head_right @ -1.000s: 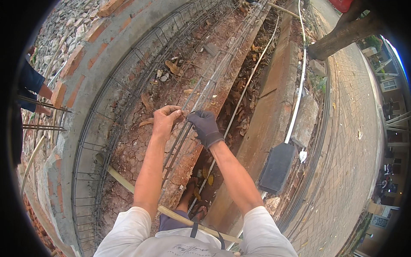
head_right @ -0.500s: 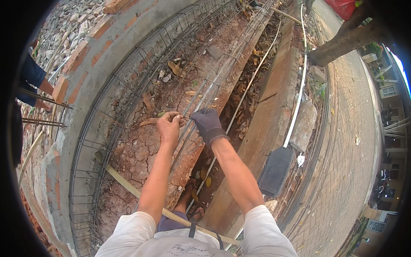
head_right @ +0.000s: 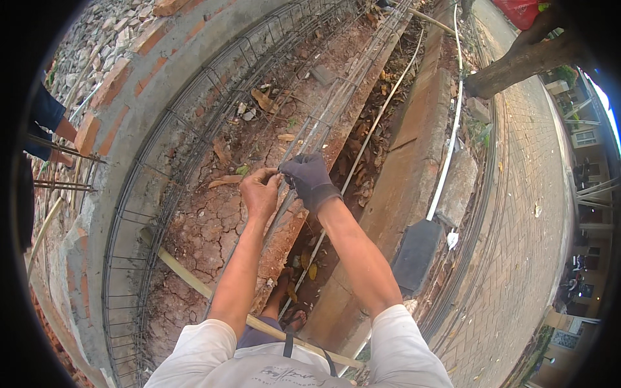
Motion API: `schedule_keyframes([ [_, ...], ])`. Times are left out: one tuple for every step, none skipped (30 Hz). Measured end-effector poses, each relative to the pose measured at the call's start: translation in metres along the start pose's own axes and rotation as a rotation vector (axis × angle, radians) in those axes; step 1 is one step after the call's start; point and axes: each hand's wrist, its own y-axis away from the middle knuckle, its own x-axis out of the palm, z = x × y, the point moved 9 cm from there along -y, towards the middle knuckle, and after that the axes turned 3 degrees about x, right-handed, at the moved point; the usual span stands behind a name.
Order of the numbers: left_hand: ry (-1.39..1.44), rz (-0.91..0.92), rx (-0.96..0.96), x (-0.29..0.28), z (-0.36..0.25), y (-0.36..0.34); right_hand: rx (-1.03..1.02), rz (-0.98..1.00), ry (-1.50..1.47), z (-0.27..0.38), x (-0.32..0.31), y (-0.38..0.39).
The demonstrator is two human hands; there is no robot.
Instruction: The person walks along a construction site and repeatedly places and adjusts steel rebar rods into a foundation trench. They handle the rods by hand, positioning them along the length of the trench and occasionally stepping over the trench to reach different sections.
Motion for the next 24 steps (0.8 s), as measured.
schedule_keyframes([
  [-0.005,0.023,0.025,0.001,-0.004,-0.002,-0.010,0.020,0.001,-0.002,-0.001,0.004],
  [-0.008,0.051,0.034,0.002,-0.007,-0.005,-0.019,0.038,0.000,-0.005,-0.004,0.009],
  [-0.016,0.084,0.024,0.002,-0.008,-0.008,-0.047,0.071,-0.015,-0.006,-0.005,0.014],
  [-0.023,0.122,0.045,0.004,-0.012,-0.011,-0.067,0.061,0.108,-0.011,-0.009,0.021],
  [-0.034,0.164,0.046,0.006,-0.014,-0.015,-0.103,0.088,0.125,-0.017,-0.006,0.027],
  [-0.044,0.207,0.046,0.008,-0.017,-0.018,-0.138,0.114,0.143,-0.024,-0.003,0.034],
  [-0.071,0.248,0.076,0.011,-0.023,-0.022,-0.145,0.121,0.168,-0.034,-0.001,0.039],
  [-0.098,0.292,0.108,0.016,-0.030,-0.026,-0.192,0.168,0.247,-0.042,0.005,0.048],
  [-0.131,0.349,0.124,0.022,-0.036,-0.030,-0.213,0.152,0.279,-0.052,0.008,0.050],
  [-0.208,0.404,0.192,0.029,-0.045,-0.035,-0.244,0.144,0.296,-0.061,0.014,0.051],
  [-0.291,0.470,0.246,0.038,-0.052,-0.039,-0.252,0.136,0.327,-0.069,0.019,0.049],
  [-0.388,0.535,0.286,0.046,-0.057,-0.042,-0.243,0.131,0.385,-0.075,0.022,0.045],
  [-0.444,0.566,0.394,0.054,-0.066,-0.041,-0.396,0.101,0.428,-0.067,0.028,0.045],
  [-0.512,0.596,0.490,0.062,-0.074,-0.038,-0.526,0.057,0.487,-0.060,0.036,0.044],
  [-0.560,0.617,0.610,0.069,-0.082,-0.034,-0.653,0.011,0.544,-0.052,0.042,0.047],
  [-0.614,0.709,0.648,0.078,-0.082,-0.030,-0.668,0.008,0.517,-0.050,0.047,0.045],
  [-0.646,0.789,0.713,0.086,-0.084,-0.024,-0.684,0.006,0.493,-0.046,0.050,0.044],
  [-0.678,0.870,0.777,0.092,-0.087,-0.021,-0.700,0.004,0.469,-0.041,0.052,0.043],
  [-0.644,0.981,0.773,0.098,-0.087,-0.021,-0.669,-0.022,0.478,-0.037,0.050,0.041],
  [-0.604,1.091,0.764,0.103,-0.089,-0.021,-0.636,-0.046,0.489,-0.032,0.045,0.040],
  [-0.577,1.235,0.729,0.107,-0.087,-0.018,-0.598,-0.056,0.492,-0.029,0.039,0.041],
  [-0.634,1.282,0.621,0.112,-0.082,-0.028,-0.463,-0.081,0.397,-0.030,0.027,0.033],
  [-0.706,1.355,0.497,0.116,-0.075,-0.034,-0.335,-0.094,0.293,-0.030,0.015,0.024],
  [-0.792,1.358,0.397,0.114,-0.066,-0.038,-0.196,-0.128,0.180,-0.033,0.003,0.016],
])
